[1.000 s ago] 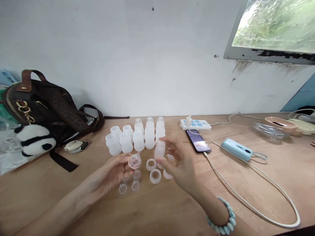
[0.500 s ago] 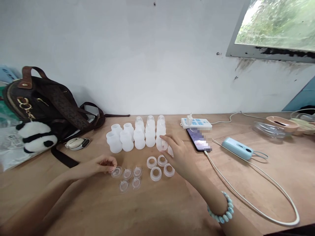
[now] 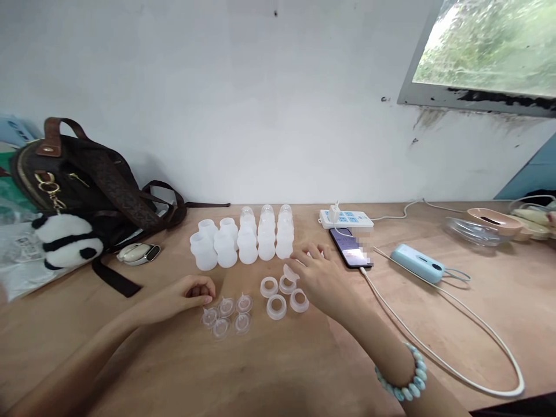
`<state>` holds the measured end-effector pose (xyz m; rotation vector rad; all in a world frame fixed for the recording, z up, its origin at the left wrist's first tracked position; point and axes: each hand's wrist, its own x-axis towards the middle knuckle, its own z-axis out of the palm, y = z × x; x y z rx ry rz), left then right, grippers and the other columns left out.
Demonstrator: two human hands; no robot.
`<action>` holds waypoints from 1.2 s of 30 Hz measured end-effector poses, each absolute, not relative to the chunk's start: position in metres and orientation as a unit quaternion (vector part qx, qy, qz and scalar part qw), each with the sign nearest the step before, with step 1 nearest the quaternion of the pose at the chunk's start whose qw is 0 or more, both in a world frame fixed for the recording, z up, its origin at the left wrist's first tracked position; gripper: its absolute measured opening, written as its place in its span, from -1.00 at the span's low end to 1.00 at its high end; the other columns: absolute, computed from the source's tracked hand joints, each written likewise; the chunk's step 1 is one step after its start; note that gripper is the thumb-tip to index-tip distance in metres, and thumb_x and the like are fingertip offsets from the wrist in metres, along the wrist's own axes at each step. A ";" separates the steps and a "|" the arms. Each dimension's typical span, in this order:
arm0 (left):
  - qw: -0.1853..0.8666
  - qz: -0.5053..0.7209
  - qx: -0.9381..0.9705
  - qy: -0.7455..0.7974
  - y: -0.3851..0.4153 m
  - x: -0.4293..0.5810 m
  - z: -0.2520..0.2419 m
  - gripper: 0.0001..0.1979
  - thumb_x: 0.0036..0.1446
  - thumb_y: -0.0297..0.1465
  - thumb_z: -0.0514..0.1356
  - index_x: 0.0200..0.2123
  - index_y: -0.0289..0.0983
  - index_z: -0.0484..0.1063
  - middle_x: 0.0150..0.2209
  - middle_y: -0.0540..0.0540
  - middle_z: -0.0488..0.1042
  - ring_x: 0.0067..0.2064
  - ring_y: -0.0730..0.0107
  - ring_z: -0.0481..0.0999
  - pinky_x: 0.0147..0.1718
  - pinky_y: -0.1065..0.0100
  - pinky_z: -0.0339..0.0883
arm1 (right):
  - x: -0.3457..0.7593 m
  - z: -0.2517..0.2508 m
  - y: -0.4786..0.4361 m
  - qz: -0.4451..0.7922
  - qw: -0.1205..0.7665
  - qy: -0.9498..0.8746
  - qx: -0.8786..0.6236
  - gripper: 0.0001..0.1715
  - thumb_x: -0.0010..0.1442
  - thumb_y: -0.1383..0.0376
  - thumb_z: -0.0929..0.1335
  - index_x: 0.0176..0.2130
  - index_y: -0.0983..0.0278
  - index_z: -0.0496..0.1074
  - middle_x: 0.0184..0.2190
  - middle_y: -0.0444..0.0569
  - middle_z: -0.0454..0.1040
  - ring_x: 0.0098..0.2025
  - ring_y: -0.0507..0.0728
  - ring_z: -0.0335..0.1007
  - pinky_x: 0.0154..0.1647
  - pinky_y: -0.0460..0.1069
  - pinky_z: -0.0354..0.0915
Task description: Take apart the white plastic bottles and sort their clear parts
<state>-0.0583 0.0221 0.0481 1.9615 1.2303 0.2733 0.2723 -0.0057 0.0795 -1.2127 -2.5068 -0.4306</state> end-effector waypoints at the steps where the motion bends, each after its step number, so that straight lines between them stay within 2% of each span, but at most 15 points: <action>1: 0.394 0.112 0.774 0.483 0.022 -0.059 0.047 -0.74 0.17 -0.20 0.11 -0.32 -0.29 0.42 -0.45 0.03 0.32 -0.39 0.37 0.27 -0.41 0.39 0.14 | 0.273 0.080 -0.007 -0.159 0.147 -0.881 -0.420 -0.65 0.15 0.56 0.34 -0.11 0.24 0.47 -0.10 0.00 0.54 -0.03 0.25 0.33 -0.05 0.14 0.14; 5: 0.394 0.118 0.773 0.483 0.022 -0.061 0.045 -0.72 0.21 -0.18 0.09 -0.30 -0.28 0.42 -0.45 0.03 0.32 -0.39 0.37 0.27 -0.40 0.39 0.15 | 0.280 0.076 -0.013 -0.170 0.107 -0.892 -0.405 -0.71 0.12 0.54 0.36 -0.17 0.26 0.48 -0.17 -0.01 0.56 -0.08 0.25 0.35 -0.09 0.13 0.18; 8: 0.394 0.120 0.774 0.482 0.022 -0.061 0.043 -0.72 0.22 -0.17 0.10 -0.29 -0.27 0.42 -0.44 0.03 0.33 -0.38 0.37 0.27 -0.40 0.40 0.15 | 0.292 0.065 -0.018 -0.179 0.086 -0.887 -0.416 -0.64 0.04 0.53 0.39 -0.14 0.27 0.46 -0.15 0.04 0.54 -0.09 0.26 0.39 -0.11 0.11 0.24; 13: 0.400 0.122 0.773 0.477 0.023 -0.060 0.043 -0.70 0.22 -0.15 0.09 -0.31 -0.27 0.41 -0.46 0.04 0.32 -0.40 0.38 0.26 -0.42 0.41 0.14 | 0.306 0.045 -0.021 -0.158 0.011 -0.863 -0.480 -0.57 -0.14 0.66 0.31 -0.27 0.29 0.43 -0.34 -0.01 0.53 -0.38 0.17 0.46 -0.44 0.00 0.24; 20: 0.391 0.115 0.773 0.485 0.021 -0.059 0.045 -0.69 0.23 -0.14 0.08 -0.30 -0.27 0.42 -0.46 0.04 0.32 -0.40 0.38 0.25 -0.42 0.40 0.12 | 0.294 0.039 -0.022 -0.113 0.001 -0.890 -0.441 -0.56 -0.13 0.69 0.20 -0.33 0.29 0.39 -0.30 0.05 0.52 -0.28 0.19 0.48 -0.36 0.01 0.34; 24: 0.395 0.115 0.770 0.488 0.021 -0.060 0.044 -0.69 0.23 -0.14 0.08 -0.29 -0.27 0.42 -0.44 0.03 0.33 -0.39 0.37 0.26 -0.41 0.39 0.13 | 0.292 0.035 -0.021 -0.100 0.006 -0.884 -0.456 -0.54 -0.08 0.69 0.20 -0.27 0.31 0.41 -0.21 0.09 0.51 -0.23 0.21 0.48 -0.33 0.03 0.38; 27: 0.396 0.117 0.771 0.485 0.022 -0.061 0.043 -0.69 0.23 -0.14 0.08 -0.30 -0.27 0.42 -0.44 0.03 0.32 -0.38 0.37 0.26 -0.41 0.40 0.13 | 0.291 0.033 -0.019 -0.108 -0.008 -0.876 -0.469 -0.47 -0.12 0.71 0.19 -0.23 0.30 0.42 -0.17 0.08 0.49 -0.22 0.21 0.47 -0.32 0.03 0.40; 32: 0.390 0.121 0.774 0.484 0.021 -0.060 0.043 -0.71 0.23 -0.15 0.09 -0.31 -0.26 0.42 -0.44 0.03 0.32 -0.39 0.37 0.27 -0.41 0.40 0.13 | 0.287 0.031 -0.018 -0.164 -0.003 -0.873 -0.459 -0.29 -0.15 0.75 0.17 -0.06 0.33 0.40 -0.06 0.13 0.45 -0.19 0.23 0.46 -0.41 0.02 0.38; 36: 0.387 0.118 0.776 0.483 0.021 -0.060 0.044 -0.72 0.22 -0.18 0.08 -0.31 -0.26 0.42 -0.44 0.03 0.33 -0.39 0.36 0.28 -0.41 0.40 0.15 | 0.286 0.037 -0.018 -0.168 0.013 -0.870 -0.463 -0.40 -0.13 0.73 0.21 -0.14 0.32 0.40 -0.16 0.09 0.46 -0.28 0.18 0.44 -0.49 -0.01 0.28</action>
